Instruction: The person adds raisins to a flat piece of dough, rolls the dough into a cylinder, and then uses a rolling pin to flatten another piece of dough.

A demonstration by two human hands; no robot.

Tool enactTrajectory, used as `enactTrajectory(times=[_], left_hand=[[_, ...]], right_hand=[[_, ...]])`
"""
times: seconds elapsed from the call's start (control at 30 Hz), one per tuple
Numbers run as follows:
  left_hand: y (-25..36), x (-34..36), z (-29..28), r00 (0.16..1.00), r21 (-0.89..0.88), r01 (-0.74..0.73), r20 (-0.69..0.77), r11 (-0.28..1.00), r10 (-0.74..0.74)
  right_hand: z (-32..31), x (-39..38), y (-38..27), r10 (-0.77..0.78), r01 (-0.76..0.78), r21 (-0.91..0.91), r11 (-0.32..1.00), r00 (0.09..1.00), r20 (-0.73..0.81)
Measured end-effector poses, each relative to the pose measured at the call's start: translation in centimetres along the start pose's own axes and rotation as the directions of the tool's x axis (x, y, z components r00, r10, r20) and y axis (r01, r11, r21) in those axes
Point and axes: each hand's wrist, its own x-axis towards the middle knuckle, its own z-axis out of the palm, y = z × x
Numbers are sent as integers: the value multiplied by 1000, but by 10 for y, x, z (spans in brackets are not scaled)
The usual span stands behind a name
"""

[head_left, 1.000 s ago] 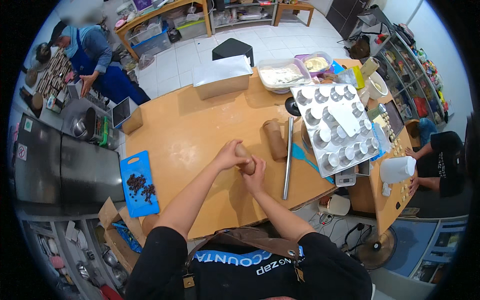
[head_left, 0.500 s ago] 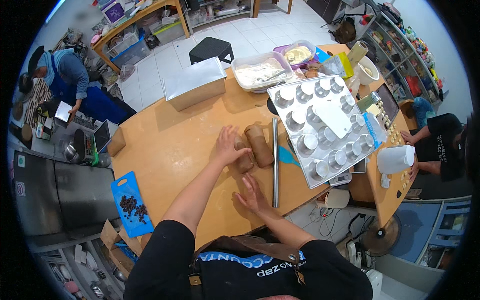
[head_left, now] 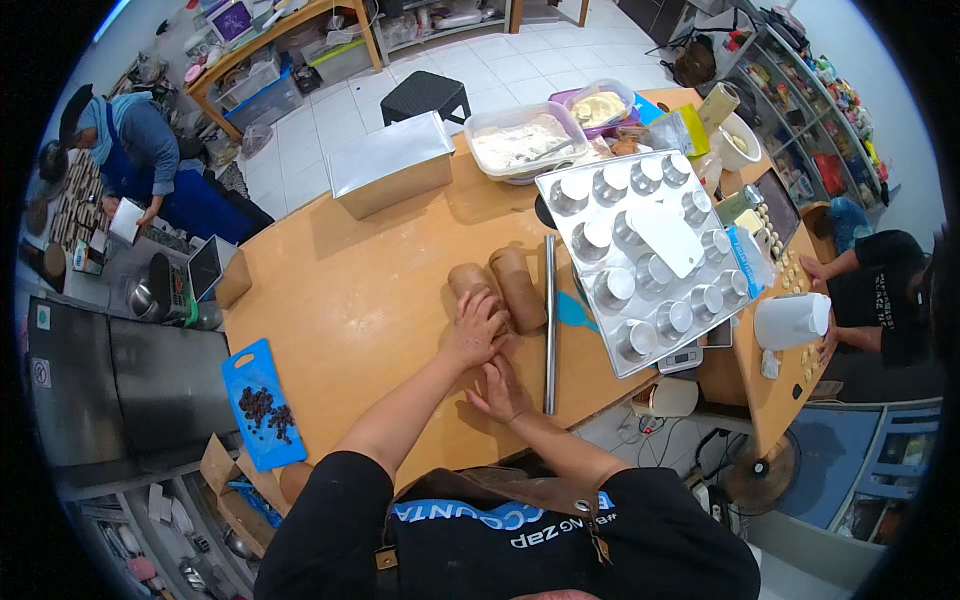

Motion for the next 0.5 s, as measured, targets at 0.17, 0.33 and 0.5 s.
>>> enactTrajectory(times=[0.17,0.33,0.5], left_hand=[[-11,-4,13,987,-61,-160,-40,985,158],[-32,-19,24,936,-40,-352,-43,935,351],[-17,1,-8,957,-112,-271,-134,956,255]], right_hand=[[-1,-2,2,-41,40,-34,999,999,-23],[8,-5,6,-63,67,55,996,994,-86],[4,-9,11,-20,22,12,1000,995,-96]])
